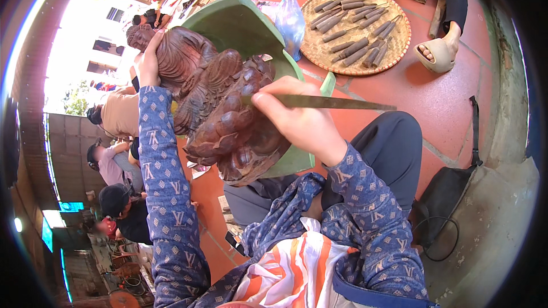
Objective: The person carves a wooden statue using a chisel and mallet. They hold the statue steady with one hand while striking the chisel with the other to shape the wood.
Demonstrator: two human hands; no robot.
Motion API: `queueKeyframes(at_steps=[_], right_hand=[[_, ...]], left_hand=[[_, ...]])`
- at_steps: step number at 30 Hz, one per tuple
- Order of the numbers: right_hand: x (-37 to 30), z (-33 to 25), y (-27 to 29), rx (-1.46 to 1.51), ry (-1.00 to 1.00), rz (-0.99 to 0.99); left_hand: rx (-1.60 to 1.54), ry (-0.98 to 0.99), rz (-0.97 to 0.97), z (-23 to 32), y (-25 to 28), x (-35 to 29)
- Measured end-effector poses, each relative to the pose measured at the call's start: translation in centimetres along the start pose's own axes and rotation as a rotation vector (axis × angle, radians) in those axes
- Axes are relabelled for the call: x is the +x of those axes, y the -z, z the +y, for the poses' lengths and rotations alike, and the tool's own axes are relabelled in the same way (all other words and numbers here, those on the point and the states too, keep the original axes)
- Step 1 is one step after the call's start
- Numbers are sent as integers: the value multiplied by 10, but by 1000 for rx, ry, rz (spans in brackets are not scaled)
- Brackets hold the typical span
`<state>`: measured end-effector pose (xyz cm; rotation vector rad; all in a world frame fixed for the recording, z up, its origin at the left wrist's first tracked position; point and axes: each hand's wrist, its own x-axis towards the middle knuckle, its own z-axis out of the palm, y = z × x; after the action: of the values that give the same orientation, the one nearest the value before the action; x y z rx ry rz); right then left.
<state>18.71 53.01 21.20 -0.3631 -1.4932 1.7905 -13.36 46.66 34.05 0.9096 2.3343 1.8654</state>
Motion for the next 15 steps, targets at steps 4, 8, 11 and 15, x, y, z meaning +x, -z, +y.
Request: queueKeyframes(at_steps=[4,8,11,15], right_hand=[[-3,-5,-3,-27,20,-4],[-2,-3,-1,-76,73,-11],[4,-4,4,-22,-36,-29],[-2,-11,-5,-98,61,-29]], left_hand=[[-7,5,-6,7,-1,-7],[-93,47,-55,-12,-4,10],[-90,30,-70,-17,-3,17],[7,34,-19,-13,5,16]])
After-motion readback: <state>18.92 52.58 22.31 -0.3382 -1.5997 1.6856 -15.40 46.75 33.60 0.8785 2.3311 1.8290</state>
